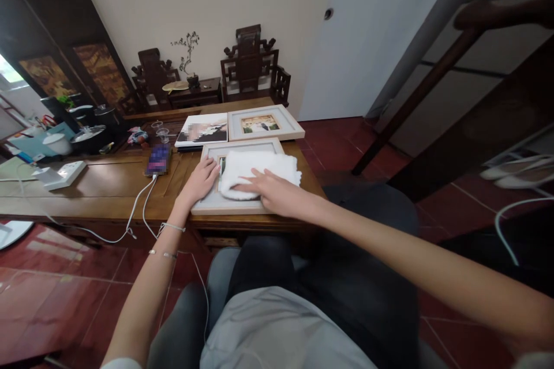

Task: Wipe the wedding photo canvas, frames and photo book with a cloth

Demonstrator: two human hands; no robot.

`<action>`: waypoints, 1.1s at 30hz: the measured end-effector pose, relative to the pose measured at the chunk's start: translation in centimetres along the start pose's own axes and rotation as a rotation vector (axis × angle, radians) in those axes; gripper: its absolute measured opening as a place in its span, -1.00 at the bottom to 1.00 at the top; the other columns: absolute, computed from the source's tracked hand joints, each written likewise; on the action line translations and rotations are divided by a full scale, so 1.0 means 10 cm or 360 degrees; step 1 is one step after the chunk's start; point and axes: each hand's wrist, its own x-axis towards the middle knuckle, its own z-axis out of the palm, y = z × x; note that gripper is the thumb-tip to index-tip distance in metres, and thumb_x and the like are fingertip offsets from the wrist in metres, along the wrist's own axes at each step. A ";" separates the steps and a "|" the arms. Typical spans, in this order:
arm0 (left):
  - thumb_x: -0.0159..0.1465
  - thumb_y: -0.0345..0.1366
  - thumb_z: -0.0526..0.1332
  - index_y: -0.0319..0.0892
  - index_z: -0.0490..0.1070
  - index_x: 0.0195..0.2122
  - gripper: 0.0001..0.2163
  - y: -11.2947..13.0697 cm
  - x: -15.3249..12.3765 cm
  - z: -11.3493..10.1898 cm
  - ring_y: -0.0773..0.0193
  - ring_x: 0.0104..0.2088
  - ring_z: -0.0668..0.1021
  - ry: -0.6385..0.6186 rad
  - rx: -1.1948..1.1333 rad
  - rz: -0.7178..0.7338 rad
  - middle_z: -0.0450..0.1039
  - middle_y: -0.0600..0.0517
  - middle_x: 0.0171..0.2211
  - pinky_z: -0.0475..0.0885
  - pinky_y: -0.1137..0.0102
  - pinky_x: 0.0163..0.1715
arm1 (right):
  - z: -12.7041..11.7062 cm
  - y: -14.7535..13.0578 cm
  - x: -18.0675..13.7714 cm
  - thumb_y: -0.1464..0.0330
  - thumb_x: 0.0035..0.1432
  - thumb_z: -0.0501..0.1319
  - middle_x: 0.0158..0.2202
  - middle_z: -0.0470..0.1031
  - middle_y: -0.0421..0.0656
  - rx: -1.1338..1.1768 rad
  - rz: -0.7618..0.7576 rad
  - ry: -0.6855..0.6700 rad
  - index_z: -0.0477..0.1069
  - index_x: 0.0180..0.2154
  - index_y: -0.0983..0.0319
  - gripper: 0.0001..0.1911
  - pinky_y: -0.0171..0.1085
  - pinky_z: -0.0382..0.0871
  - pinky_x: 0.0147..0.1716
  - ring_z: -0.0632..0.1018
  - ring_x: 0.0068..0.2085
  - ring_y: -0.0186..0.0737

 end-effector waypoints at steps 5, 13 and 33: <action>0.43 -0.08 -0.11 -0.31 0.42 0.14 -0.49 0.00 0.01 0.00 0.10 0.38 0.21 0.0024 -0.0019 -0.0038 0.32 -0.21 0.27 0.03 0.18 0.38 | -0.02 0.53 0.59 0.70 0.05 -0.06 0.42 0.04 -0.07 -0.0209 0.0230 0.0180 0.07 0.39 0.12 -0.11 0.29 0.03 0.26 0.07 0.39 0.24; 0.44 -0.08 -0.13 -0.27 0.27 0.26 -0.48 0.00 0.00 0.00 0.12 0.39 0.18 0.0041 -0.0138 -0.0108 0.23 -0.14 0.33 0.02 0.19 0.38 | 0.02 0.23 0.74 0.69 0.06 -0.01 0.43 0.04 -0.15 -0.0176 0.0247 -0.0012 0.13 0.36 -0.01 -0.12 0.46 0.01 0.18 0.05 0.37 0.40; 0.27 -0.18 0.23 -0.22 0.06 0.37 -0.33 -0.22 -0.02 0.03 -0.04 0.33 0.29 0.0262 -0.0401 -0.0477 0.19 -0.23 0.34 0.15 0.09 0.34 | -0.05 0.84 -0.51 0.70 -0.11 -0.06 0.31 0.28 -0.26 0.0281 0.0014 0.0214 0.27 0.30 0.07 -0.07 0.17 -0.07 0.35 0.11 0.39 -0.09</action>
